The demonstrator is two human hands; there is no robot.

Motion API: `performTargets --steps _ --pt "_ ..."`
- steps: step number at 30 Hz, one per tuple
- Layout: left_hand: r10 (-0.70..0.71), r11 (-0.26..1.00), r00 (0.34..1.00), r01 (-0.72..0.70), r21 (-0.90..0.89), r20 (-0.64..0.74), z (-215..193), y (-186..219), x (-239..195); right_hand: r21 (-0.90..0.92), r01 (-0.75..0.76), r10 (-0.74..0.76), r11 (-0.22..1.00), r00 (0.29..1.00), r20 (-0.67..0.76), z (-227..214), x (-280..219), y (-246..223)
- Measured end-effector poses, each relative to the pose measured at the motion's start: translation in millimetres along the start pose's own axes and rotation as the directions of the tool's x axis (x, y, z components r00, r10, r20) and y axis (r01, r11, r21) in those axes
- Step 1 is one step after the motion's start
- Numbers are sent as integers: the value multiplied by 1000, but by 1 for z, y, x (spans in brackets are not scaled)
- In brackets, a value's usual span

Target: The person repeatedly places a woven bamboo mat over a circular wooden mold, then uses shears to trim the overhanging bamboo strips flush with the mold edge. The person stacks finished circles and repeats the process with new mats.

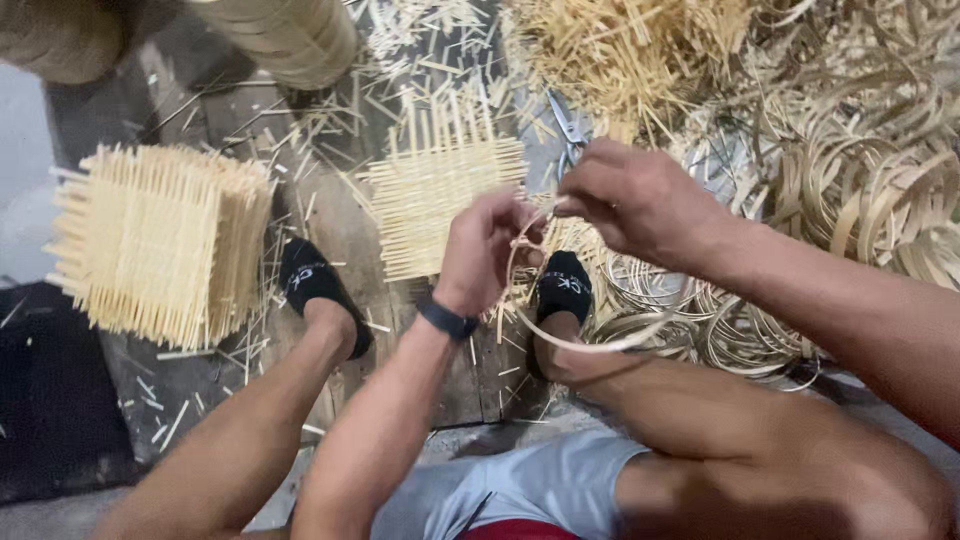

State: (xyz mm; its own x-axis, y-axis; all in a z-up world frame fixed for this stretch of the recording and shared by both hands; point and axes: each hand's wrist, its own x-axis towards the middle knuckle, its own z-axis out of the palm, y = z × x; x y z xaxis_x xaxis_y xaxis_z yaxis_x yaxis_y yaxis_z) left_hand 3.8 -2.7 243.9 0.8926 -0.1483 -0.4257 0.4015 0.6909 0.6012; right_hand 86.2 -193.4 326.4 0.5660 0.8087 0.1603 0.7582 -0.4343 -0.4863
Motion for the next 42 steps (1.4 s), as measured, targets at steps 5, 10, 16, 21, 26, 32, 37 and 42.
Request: performTargets --steps 5,10,16,21,26,32,37,42 --pt "-298 943 954 288 166 40 -1 39 1 -120 297 -309 947 946 -95 24 21 -36" --pt "-200 971 975 211 111 -98 -10 38 -16 -236 238 -286 942 937 -199 51 36 -44" --pt "-117 986 987 128 103 -108 -39 22 -8 -101 116 -130 988 981 -143 79 51 -30" --pt "298 942 949 -310 -128 -102 -84 34 6 540 -266 427 798 883 -195 61 57 -3" --pt "292 904 956 -280 -324 -11 -106 61 5 975 -129 559 -181 802 210 74 35 6" --pt "-15 992 984 37 118 -178 -91 73 5 917 -370 454 -151 798 397 100 32 24" --pt "-24 986 980 56 156 -200 -91 66 4 884 -450 426 -124 781 457 106 29 27" --pt "0 1000 964 3 9 -268 -109 73 8 864 -496 646 -82 634 425 114 25 30"
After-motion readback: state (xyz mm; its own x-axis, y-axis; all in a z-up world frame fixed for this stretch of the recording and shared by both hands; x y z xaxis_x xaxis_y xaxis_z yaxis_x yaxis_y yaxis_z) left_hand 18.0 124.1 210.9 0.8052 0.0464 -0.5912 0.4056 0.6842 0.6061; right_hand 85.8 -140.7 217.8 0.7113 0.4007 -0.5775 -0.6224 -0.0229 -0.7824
